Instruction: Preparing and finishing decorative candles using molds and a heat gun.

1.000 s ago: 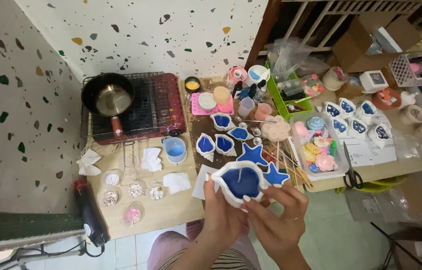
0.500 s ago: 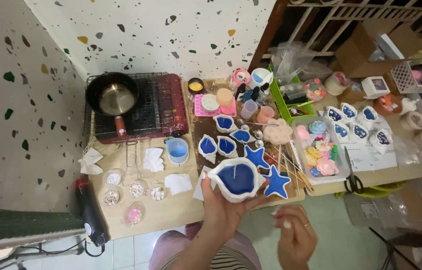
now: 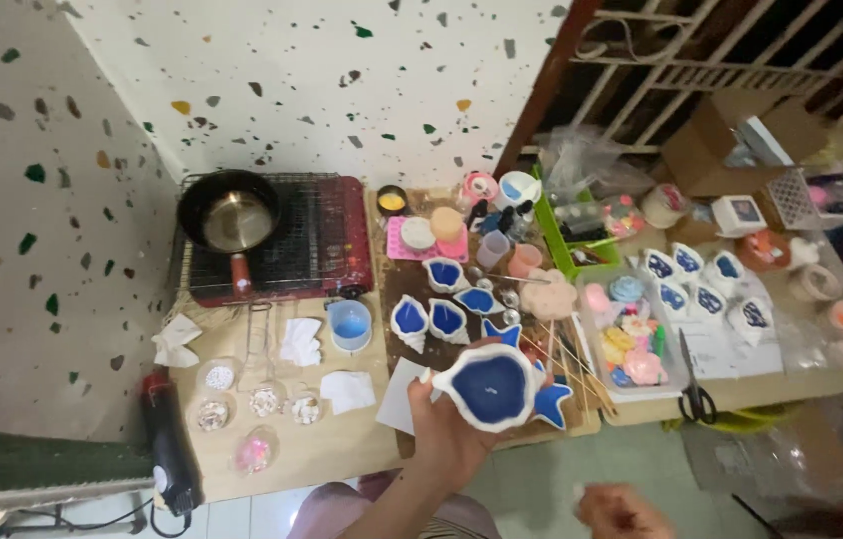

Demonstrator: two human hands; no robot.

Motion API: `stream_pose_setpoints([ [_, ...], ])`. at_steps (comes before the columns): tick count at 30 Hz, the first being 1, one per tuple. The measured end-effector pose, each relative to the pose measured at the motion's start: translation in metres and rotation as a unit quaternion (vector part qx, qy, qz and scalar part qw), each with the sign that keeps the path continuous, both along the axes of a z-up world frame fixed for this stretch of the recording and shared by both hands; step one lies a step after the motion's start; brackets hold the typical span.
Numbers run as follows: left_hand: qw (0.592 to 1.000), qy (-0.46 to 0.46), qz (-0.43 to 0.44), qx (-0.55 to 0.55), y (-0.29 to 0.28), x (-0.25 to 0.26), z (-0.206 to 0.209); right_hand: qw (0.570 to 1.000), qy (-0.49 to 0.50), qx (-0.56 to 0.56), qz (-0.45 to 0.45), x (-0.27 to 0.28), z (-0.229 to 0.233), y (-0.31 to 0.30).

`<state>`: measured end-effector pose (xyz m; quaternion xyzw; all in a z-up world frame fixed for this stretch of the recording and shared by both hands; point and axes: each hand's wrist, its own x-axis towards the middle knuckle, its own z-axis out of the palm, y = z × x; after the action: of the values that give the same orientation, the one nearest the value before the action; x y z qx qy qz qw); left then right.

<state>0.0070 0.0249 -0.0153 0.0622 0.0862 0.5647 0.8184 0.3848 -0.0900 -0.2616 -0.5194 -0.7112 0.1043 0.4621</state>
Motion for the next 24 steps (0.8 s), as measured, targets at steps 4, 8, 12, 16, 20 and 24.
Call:
stream_pose_setpoints([
  [4, 0.998, -0.004, 0.044, 0.055, -0.007, 0.015, 0.005, 0.997, 0.065, 0.04, 0.002, -0.162, 0.243, 0.058],
  [8, 0.988, 0.014, 0.115, 0.104, -0.011, 0.016, 0.01, 0.992, -0.028, 0.123, 0.026, -0.239, 0.292, 0.057],
  [12, 0.975, 0.034, 0.14, 0.169, -0.02, 0.008, 0.014, 0.994, 0.018, 0.105, 0.033, -0.265, 0.287, 0.054],
  [16, 0.967, 0.053, 0.165, 0.187, -0.022, 0.007, 0.015, 0.995, 0.0, 0.089, 0.036, -0.27, 0.285, 0.05],
  [20, 0.967, 0.068, 0.176, 0.171, -0.023, 0.008, 0.009, 0.997, 0.049, 0.052, 0.014, -0.279, 0.284, 0.048],
  [24, 0.965, 0.078, 0.174, 0.181, -0.022, 0.003, 0.008, 0.992, 0.129, 0.006, 0.015, -0.28, 0.278, 0.046],
])
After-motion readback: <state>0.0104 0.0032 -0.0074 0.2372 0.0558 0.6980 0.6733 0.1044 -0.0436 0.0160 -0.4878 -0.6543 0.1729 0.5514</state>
